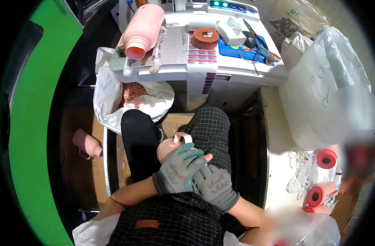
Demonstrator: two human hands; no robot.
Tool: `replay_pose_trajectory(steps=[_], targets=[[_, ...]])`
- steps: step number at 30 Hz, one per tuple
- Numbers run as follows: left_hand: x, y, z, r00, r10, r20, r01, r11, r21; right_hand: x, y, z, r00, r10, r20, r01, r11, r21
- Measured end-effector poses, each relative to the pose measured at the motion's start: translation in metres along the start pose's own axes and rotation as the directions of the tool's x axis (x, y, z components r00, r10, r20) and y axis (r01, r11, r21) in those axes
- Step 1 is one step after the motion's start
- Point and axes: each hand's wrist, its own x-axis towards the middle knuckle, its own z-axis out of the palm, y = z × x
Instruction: The person assembles pink plastic containers by attaching red lids and applying labels. They pick up a container, screw on a red lid, and then apply a printed label to the side of the container before placing it aside.
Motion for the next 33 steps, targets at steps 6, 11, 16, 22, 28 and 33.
replay_pose_trajectory(steps=[6, 11, 16, 22, 28, 33], targets=[[-0.012, -0.015, -0.044, 0.987, -0.083, -0.139, 0.044, 0.964, -0.261, 0.011, -0.021, 0.024, 0.912, 0.090, -0.400, 0.093, 0.906, 0.414], [-0.056, -0.033, -0.067, 0.954, -0.216, -0.208, 0.116, 0.906, -0.407, 0.046, -0.017, -0.003, 0.441, 0.783, -0.440, 0.454, 0.228, 0.861], [-0.053, -0.005, -0.079, 0.981, -0.116, -0.154, 0.050, 0.924, -0.378, 0.114, 0.011, 0.027, 0.788, 0.232, -0.570, 0.207, 0.773, 0.600], [-0.051, -0.009, -0.079, 0.984, -0.120, -0.135, 0.076, 0.952, -0.295, 0.144, 0.028, 0.070, 0.812, 0.394, -0.432, -0.013, 0.751, 0.660], [-0.024, -0.018, -0.068, 0.928, -0.271, -0.255, 0.127, 0.874, -0.469, 0.037, 0.045, 0.046, 0.711, 0.427, -0.558, -0.101, 0.848, 0.520], [0.004, -0.020, -0.027, 0.966, -0.258, 0.008, 0.254, 0.942, -0.218, -0.110, 0.082, 0.037, 0.330, 0.653, -0.682, -0.469, 0.740, 0.481]])
